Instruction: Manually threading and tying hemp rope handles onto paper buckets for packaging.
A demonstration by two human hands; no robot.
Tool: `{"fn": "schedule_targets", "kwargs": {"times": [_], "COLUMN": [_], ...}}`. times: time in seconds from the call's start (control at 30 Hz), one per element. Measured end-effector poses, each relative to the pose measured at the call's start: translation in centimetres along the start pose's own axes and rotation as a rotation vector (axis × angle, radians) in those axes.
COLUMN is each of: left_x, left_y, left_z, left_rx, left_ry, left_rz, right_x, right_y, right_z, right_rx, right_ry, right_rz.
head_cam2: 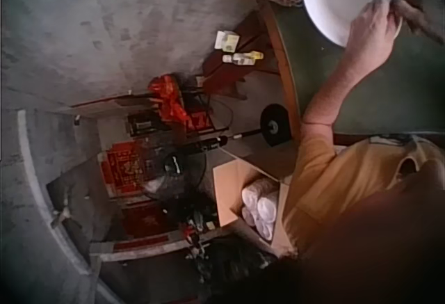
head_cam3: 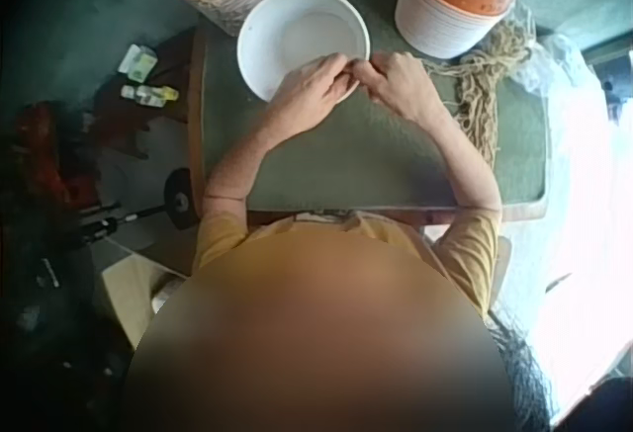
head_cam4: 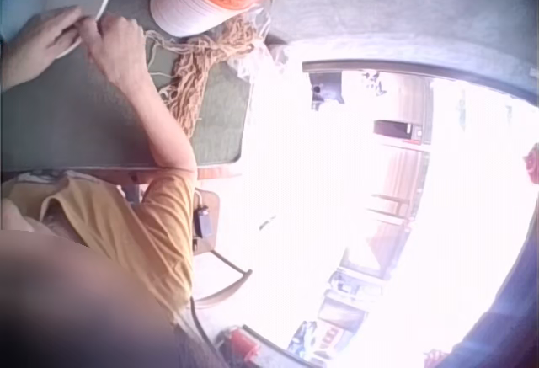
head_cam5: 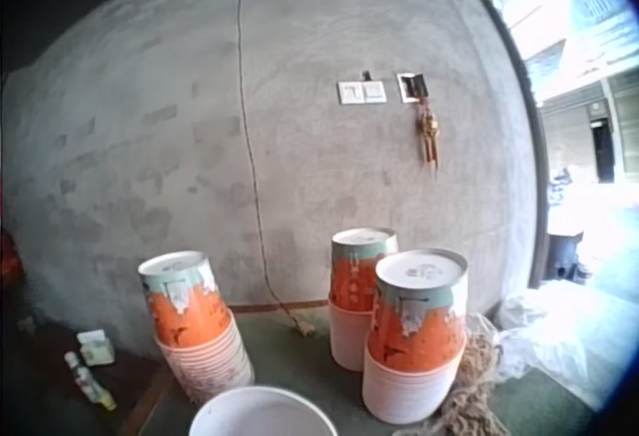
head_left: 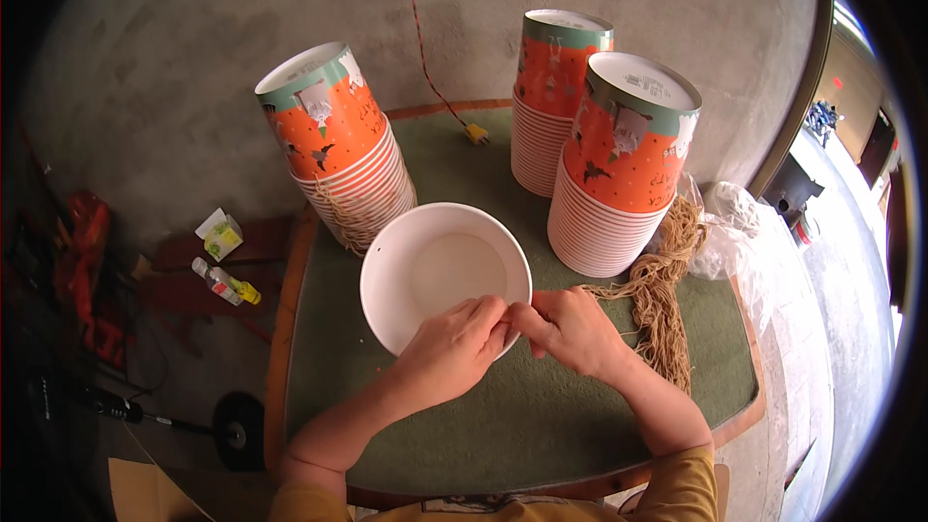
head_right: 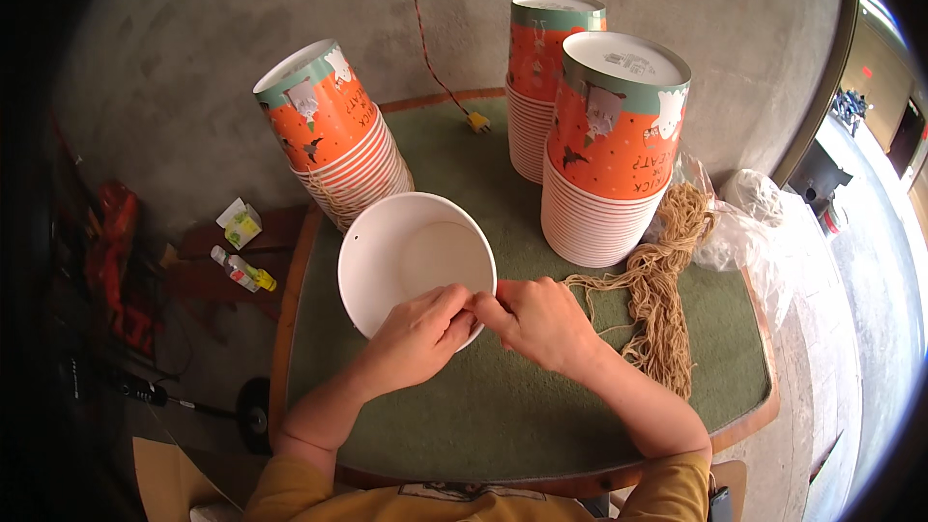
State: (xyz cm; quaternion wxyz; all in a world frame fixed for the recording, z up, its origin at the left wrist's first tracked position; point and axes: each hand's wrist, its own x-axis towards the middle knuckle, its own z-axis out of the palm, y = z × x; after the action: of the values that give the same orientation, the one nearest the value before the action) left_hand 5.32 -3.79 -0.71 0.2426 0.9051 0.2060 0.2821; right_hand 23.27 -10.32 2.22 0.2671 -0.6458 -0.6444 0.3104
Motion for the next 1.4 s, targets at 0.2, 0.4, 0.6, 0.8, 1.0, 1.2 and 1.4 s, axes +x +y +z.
{"fn": "schedule_targets", "kwargs": {"times": [0.2, 0.4, 0.6, 0.8, 1.0, 1.2, 1.4], "left_x": [0.2, 0.9, -0.1, 0.0, -0.4, -0.5, -0.7], "left_y": [-0.9, -5.8, -9.1, -8.3, -7.9, -8.0, -8.4], "left_z": [0.1, 3.0, 7.0, 7.5, 7.9, 8.3, 8.2], "left_rx": [0.176, 0.059, -0.435, -0.693, -0.555, -0.705, -0.731], "left_ry": [0.107, 0.075, 0.076, 0.069, 0.096, 0.151, 0.148], "left_rz": [-0.017, -0.11, -0.257, -0.39, -0.304, -0.392, -0.427], "right_x": [0.5, 4.1, 5.3, 5.4, 5.7, 5.6, 2.8], "right_y": [1.4, 6.1, 8.6, 8.9, 9.4, 9.3, 6.2], "right_z": [1.2, 4.1, 5.0, 4.9, 5.0, 4.9, 3.2], "right_rx": [0.039, 0.328, 0.483, 0.486, 0.495, 0.515, -0.215], "right_ry": [0.063, -0.061, -0.222, -0.234, -0.231, -0.237, -0.144], "right_rz": [-0.016, 0.17, 0.246, 0.246, 0.238, 0.253, 0.108]}}
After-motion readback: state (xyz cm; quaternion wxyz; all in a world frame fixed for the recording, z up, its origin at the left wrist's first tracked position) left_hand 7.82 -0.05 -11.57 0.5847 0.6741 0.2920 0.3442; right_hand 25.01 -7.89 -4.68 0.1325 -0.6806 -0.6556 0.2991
